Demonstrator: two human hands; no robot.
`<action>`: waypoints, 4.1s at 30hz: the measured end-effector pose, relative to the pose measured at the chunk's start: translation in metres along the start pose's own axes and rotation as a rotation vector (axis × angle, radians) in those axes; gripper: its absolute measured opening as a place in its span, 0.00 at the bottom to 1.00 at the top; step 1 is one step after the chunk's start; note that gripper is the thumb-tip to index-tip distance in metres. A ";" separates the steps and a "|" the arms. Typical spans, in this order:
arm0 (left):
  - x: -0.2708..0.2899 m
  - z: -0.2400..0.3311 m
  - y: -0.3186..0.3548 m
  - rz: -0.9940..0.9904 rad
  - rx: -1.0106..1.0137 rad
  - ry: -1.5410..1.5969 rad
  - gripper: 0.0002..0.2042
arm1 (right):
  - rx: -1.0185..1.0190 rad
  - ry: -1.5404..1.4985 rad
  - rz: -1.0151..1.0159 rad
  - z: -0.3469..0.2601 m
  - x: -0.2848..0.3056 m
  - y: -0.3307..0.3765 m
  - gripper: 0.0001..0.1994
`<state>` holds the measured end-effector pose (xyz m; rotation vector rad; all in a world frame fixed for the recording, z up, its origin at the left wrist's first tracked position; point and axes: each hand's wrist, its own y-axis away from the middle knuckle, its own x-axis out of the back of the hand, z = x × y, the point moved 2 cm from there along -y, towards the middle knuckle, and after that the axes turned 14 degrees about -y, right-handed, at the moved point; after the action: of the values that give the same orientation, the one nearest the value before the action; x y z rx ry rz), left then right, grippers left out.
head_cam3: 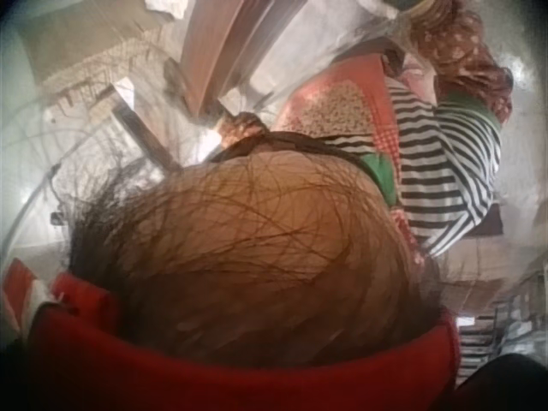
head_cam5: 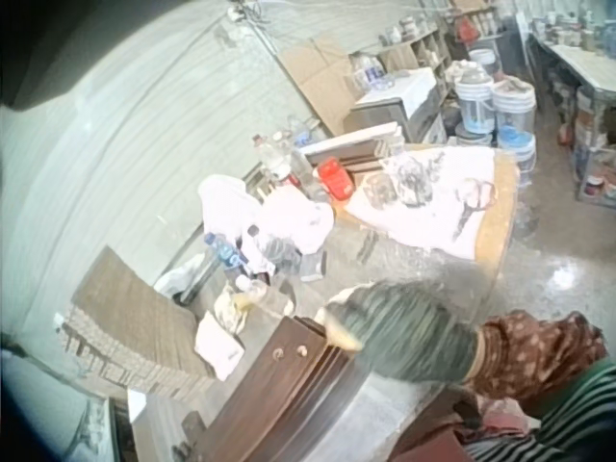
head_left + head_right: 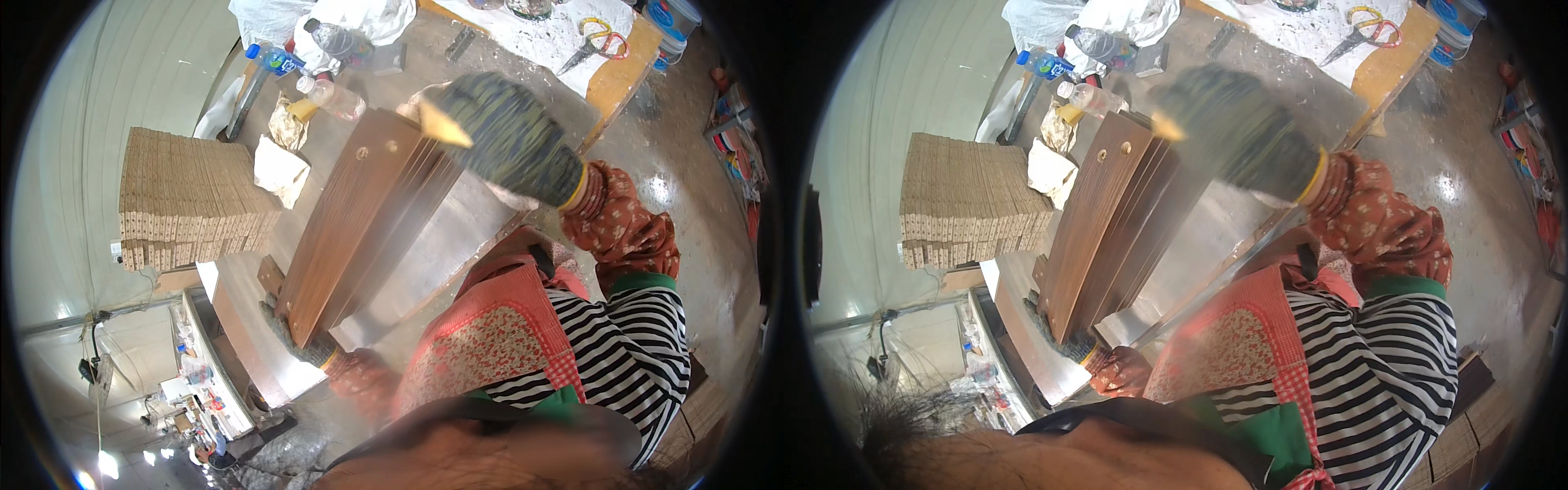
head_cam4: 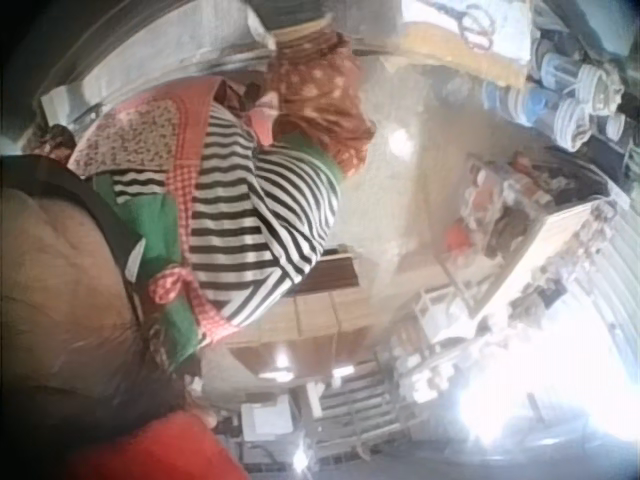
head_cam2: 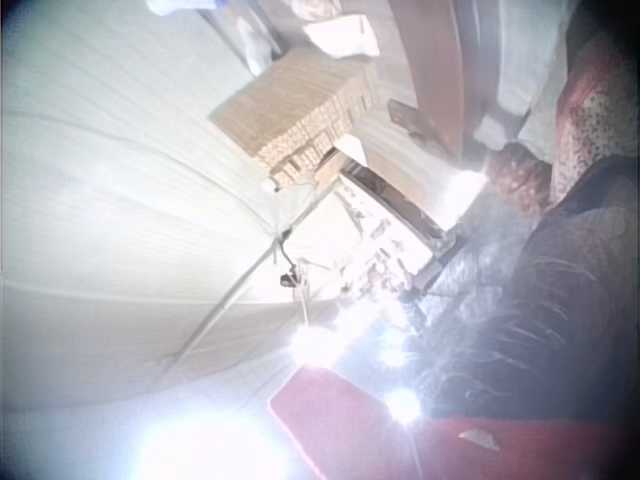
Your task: The person wipes multiple wooden panels on a metal workbench using a cloth. They repeatedly flip and reposition the panels to clean different sides and edges. The person handles the panels one at a time, moving them around the bench while continuing to wipe.
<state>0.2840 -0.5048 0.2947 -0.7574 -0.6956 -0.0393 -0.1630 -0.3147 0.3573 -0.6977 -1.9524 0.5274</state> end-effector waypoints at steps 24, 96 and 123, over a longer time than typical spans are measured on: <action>0.048 -0.016 0.020 -0.034 0.255 -0.308 0.24 | -0.144 0.106 -0.168 0.186 -0.028 0.001 0.39; -0.076 0.160 0.013 0.449 -0.124 -0.689 0.27 | 0.726 -0.075 -0.922 -0.003 -0.120 -0.127 0.21; 0.020 0.089 0.043 0.197 0.167 -1.322 0.17 | 1.026 -0.100 -0.607 0.001 -0.118 -0.123 0.21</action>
<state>0.2615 -0.4115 0.3257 -0.6211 -1.8355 0.7528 -0.1502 -0.4845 0.3573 0.5521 -1.5593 1.0406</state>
